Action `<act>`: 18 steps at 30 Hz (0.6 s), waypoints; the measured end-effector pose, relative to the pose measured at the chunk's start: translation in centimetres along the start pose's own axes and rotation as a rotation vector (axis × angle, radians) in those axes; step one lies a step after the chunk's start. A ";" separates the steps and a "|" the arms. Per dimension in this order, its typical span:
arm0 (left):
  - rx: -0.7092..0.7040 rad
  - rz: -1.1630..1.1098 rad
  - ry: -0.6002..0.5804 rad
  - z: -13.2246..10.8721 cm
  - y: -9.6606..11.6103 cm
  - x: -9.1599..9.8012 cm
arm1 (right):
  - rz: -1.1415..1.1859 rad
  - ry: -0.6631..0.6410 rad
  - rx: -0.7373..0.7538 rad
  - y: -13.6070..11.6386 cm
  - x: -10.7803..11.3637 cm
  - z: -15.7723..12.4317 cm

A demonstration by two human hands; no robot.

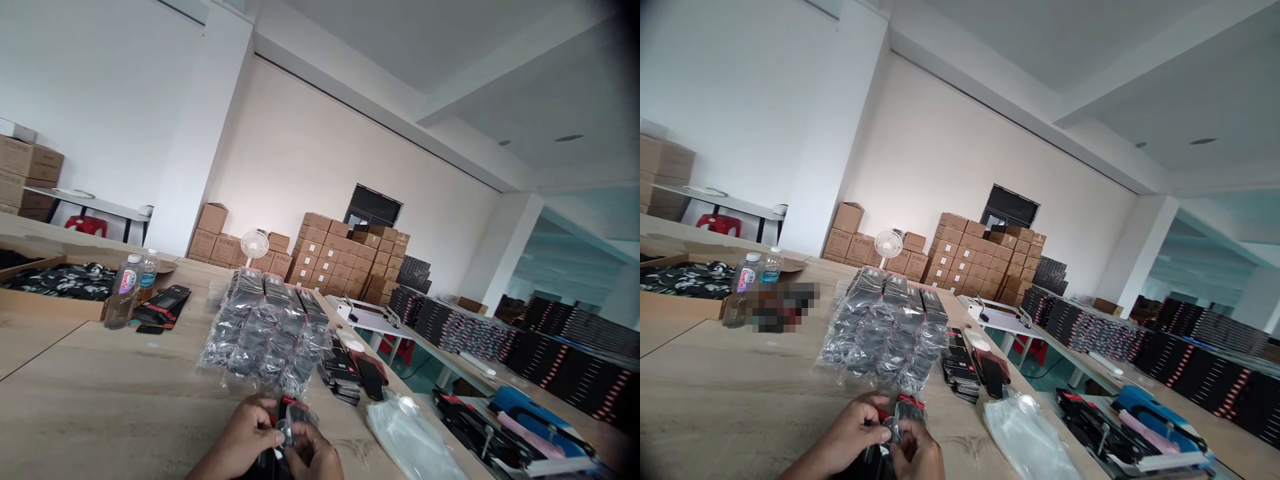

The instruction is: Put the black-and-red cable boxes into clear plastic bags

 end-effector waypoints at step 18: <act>0.043 -0.111 -0.011 0.1 -0.3 -0.2 | -0.636 0.174 0.507 -1.2 1.4 -0.3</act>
Point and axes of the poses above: each hand's wrist, its own z-axis towards the middle knuckle, its own x-axis out of the back of the hand, y = z × x, the point moved 3 cm from there along z, towards the middle knuckle, and after that the axes turned 6 degrees about -y, right-handed, at the moved point
